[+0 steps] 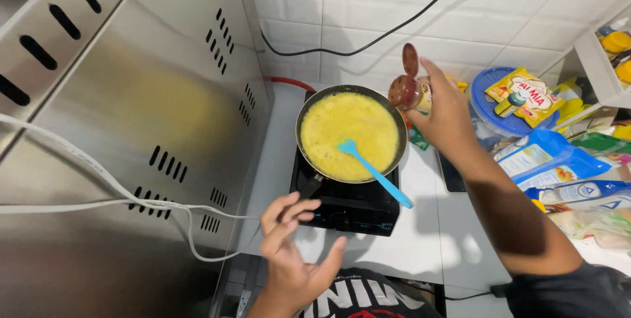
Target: Stirring a yellow mixture in a pan on a portable stove and adding ingredients from a nearby shelf.
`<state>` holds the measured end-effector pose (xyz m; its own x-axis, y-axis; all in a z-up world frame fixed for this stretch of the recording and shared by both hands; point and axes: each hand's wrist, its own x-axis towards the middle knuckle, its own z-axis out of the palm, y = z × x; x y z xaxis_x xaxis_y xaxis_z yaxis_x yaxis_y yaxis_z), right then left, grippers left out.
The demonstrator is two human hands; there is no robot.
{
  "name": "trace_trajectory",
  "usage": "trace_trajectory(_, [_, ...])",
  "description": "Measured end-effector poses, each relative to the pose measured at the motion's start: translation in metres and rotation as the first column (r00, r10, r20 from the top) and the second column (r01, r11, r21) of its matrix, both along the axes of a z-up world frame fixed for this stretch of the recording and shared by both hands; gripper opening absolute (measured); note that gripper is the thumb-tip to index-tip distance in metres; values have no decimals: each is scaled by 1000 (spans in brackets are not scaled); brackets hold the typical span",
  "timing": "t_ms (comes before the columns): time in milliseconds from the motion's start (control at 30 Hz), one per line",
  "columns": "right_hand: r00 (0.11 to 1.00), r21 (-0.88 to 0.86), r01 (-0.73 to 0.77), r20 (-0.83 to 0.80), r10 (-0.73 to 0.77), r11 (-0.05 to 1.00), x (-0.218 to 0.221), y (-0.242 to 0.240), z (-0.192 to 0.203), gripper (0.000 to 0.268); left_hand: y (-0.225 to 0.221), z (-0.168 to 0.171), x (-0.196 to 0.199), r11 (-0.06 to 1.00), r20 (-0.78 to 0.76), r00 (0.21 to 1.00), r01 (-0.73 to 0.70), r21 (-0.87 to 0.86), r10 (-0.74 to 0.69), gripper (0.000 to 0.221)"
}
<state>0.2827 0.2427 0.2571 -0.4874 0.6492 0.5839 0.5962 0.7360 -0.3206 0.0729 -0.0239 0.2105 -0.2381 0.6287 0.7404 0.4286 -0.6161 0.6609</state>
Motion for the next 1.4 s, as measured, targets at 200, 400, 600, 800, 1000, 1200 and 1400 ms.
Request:
trace_trajectory(200, [951, -64, 139, 288, -115, 988, -9, 62, -26, 48, -58, -15, -20, 910, 132, 900, -413, -42, 415, 79])
trace_trajectory(400, [896, -229, 264, 419, -150, 937, -29, 40, -3, 104, -88, -45, -48, 786, 134, 793, -539, -304, 595, 84])
trace_trajectory(600, [908, -278, 288, 382, -170, 916, -32, 32, -2, 117, -86, -36, -46, 769, 161, 775, -534, -351, 612, 81])
trace_trajectory(800, [977, -303, 202, 125, -172, 931, -18, 33, -16, 115, -82, -29, -37, 798, 54, 812, -555, -235, 581, 81])
trace_trajectory(1000, [974, -82, 137, 194, -119, 987, 2, 52, -46, 57, -77, -31, -32, 817, 95, 824, -526, -238, 558, 78])
trace_trajectory(1200, [962, -294, 240, 200, -186, 925, -7, 25, -22, 113, -79, -33, -37, 822, 52, 841, -510, -252, 538, 80])
trace_trajectory(1400, [967, -309, 97, -194, -163, 946, 5, 16, -22, 96, -81, -45, -45, 773, 54, 827, -497, -394, 559, 77])
